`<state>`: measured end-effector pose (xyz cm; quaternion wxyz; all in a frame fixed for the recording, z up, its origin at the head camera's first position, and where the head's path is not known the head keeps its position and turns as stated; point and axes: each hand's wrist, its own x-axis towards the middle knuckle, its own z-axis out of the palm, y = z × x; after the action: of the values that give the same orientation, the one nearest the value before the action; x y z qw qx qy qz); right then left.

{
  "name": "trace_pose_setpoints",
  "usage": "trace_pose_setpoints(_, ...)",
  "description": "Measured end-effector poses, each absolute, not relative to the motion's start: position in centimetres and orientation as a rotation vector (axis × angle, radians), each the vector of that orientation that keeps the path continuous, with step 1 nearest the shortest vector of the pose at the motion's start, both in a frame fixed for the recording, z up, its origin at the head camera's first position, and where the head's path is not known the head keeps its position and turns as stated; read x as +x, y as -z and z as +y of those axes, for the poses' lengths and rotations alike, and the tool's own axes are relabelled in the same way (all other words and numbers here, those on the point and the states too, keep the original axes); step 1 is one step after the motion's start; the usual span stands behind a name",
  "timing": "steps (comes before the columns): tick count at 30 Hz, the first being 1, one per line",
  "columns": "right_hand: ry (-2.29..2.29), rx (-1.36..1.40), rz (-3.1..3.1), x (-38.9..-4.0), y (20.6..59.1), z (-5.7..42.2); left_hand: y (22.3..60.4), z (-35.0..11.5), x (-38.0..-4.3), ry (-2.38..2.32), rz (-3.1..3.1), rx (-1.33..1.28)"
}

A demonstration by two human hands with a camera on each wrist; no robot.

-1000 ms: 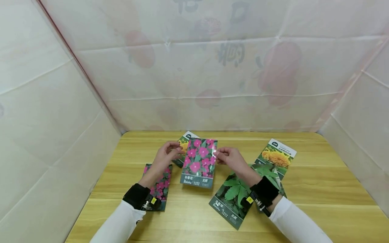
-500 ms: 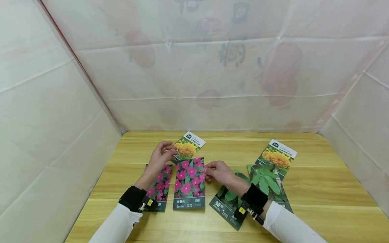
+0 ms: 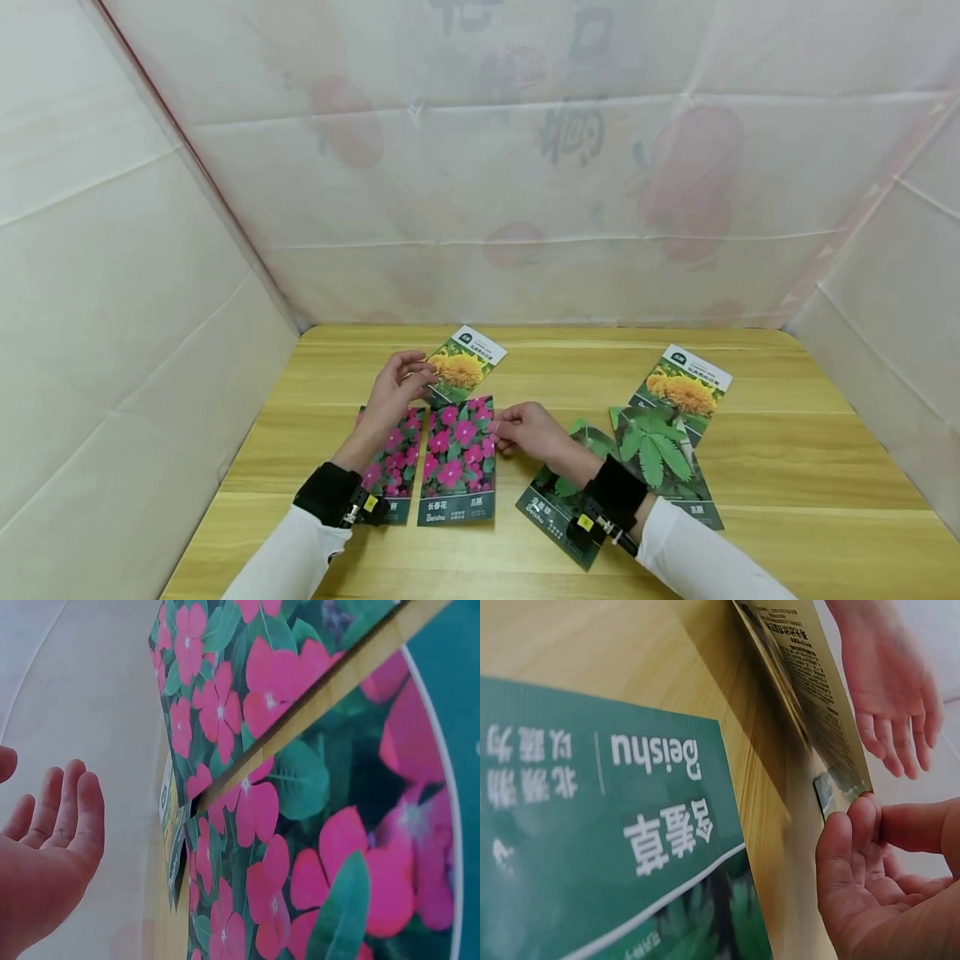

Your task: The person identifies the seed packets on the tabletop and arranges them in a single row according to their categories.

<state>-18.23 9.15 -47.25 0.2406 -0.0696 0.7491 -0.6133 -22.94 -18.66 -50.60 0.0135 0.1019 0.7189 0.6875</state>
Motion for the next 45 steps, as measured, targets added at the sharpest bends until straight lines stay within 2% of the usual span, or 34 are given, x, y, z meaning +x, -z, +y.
trace_pose_setpoints(6,1.671,-0.169,2.012,-18.1,47.3,9.1,51.9,-19.0,-23.6,-2.193,2.175,0.309)
trace_pose_setpoints(13,1.631,-0.189,2.015,-17.9,47.2,9.2,49.6,-18.4,-22.1,-2.074,2.297,0.408)
trace_pose_setpoints(20,1.498,-0.27,2.168,-17.6,47.1,9.6,45.8,-16.3,-18.9,-1.453,2.67,0.546)
trace_pose_setpoints(28,1.105,-0.601,2.767,-17.2,46.6,10.8,46.2,-15.6,-16.9,-0.807,2.685,0.97)
trace_pose_setpoints(32,1.11,-0.632,2.778,-17.2,46.1,11.2,46.3,-15.4,-16.3,-0.657,2.644,1.065)
trace_pose_setpoints(45,1.116,-0.56,2.72,-17.2,45.7,11.8,46.7,-15.1,-16.1,-0.537,2.654,1.091)
